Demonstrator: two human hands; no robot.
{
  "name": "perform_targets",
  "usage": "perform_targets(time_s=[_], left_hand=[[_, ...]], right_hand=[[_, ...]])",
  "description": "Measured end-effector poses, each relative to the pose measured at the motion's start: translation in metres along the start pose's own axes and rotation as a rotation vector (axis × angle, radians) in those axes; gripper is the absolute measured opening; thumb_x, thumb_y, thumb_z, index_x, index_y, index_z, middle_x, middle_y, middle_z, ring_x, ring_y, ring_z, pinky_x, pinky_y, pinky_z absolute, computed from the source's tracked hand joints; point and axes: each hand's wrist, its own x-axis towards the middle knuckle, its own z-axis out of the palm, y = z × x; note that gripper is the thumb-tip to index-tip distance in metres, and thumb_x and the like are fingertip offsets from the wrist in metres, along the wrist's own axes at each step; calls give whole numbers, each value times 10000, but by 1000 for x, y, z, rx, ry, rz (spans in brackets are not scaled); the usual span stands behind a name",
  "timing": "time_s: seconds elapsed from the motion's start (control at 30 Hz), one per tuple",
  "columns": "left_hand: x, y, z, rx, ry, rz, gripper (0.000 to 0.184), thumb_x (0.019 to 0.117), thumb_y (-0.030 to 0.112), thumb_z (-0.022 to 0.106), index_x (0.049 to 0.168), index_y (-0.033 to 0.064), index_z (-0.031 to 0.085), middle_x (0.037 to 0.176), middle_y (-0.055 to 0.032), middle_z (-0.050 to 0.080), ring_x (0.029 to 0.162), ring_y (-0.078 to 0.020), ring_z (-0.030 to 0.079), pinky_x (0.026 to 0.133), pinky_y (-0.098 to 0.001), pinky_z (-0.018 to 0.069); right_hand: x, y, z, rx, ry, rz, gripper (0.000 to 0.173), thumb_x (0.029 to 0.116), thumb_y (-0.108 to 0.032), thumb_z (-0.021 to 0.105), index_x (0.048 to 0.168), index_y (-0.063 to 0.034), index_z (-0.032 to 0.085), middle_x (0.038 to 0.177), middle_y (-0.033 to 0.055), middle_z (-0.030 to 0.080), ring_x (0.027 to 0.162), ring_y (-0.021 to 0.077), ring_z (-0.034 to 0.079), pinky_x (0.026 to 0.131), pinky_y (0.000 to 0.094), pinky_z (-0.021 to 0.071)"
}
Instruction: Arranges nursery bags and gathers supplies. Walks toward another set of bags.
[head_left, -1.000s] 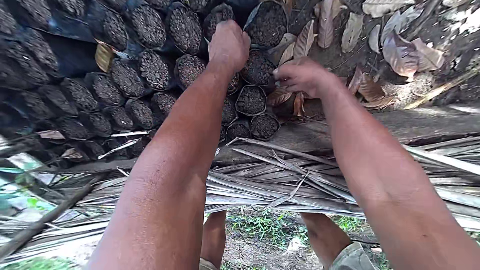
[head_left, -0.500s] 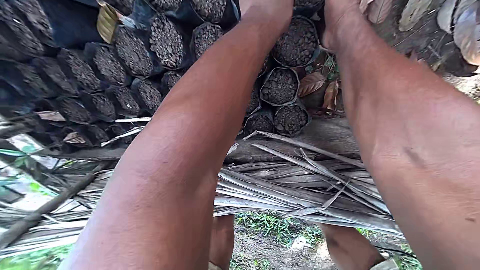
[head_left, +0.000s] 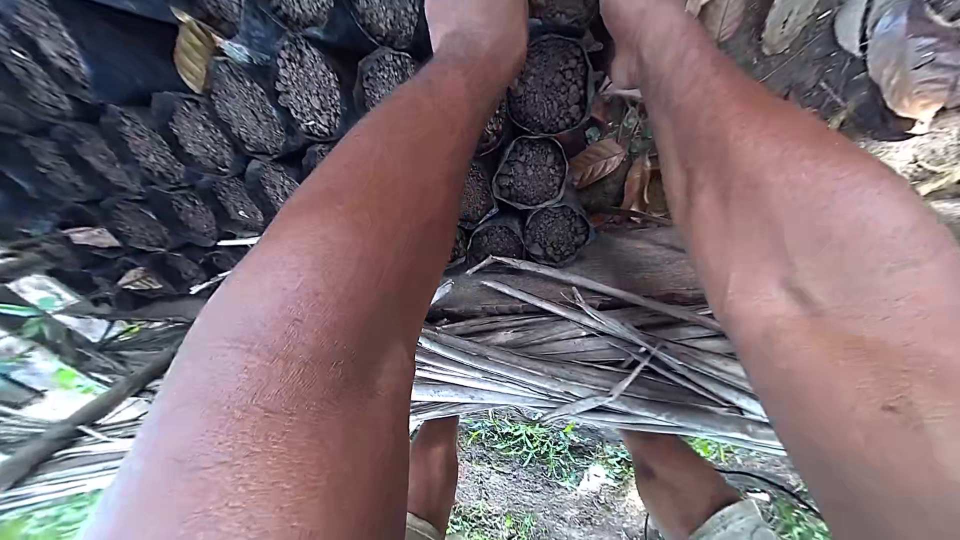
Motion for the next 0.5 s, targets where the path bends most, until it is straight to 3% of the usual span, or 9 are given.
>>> perform_targets(time_s=[0.07,0.13,0.17,0.23,0.33,0.43,0.5], left_hand=[[3,1,-1,8,15,-12,301,957,204,587,1181,44,709,1201,-232,702,1167,-459,644,914,-721,475],[2,4,-1,-28,40,-52,334,969,222,556,1220,46,689,1225,-234,697,1173,-457,649,907,-718,483],[1,6,-3,-58,60,-82,349,977,243,542,1235,51,678,1236,-226,694,1179,-440,651,913,-703,491],[-1,2,-7,-138,93,-125,391,987,286,523,1271,51,652,1246,-227,692,1186,-427,656,925,-693,497],[-7,-6,-11,-204,94,-118,439,1014,385,505,1256,52,659,1250,-232,687,1204,-429,647,951,-693,487],[-16,-14,-11,-232,95,-102,459,996,411,561,1267,51,649,1265,-231,679,1206,-433,643,963,-697,481],[-17,-17,-10,-209,93,-120,457,978,376,576,1279,37,638,1299,-231,665,1208,-442,642,953,-711,483]], right_hand=[[-6,-11,-11,-4,4,-46,370,981,-132,643,1320,4,581,1276,153,610,1183,242,617,970,421,555],[-23,-15,-27,25,26,-143,350,1022,-120,585,1337,31,557,1312,180,605,1236,278,609,1006,456,554],[-29,-14,-41,-28,14,-199,349,1061,-191,541,1340,16,566,1315,172,633,1237,287,630,1010,474,565],[-39,1,-70,-350,47,-276,438,1098,-385,418,1321,-71,628,1220,88,720,1114,221,707,946,451,599],[-59,48,-113,-847,32,-292,434,1047,-461,470,1153,-119,715,1052,81,743,978,228,733,922,530,584],[-89,92,-126,-1130,-245,-217,526,972,-581,595,1254,-148,696,1147,131,728,1083,329,700,976,652,524],[-105,117,-120,-1377,-402,-171,577,898,-618,684,1255,-165,698,1143,162,725,1100,393,685,944,702,515]])
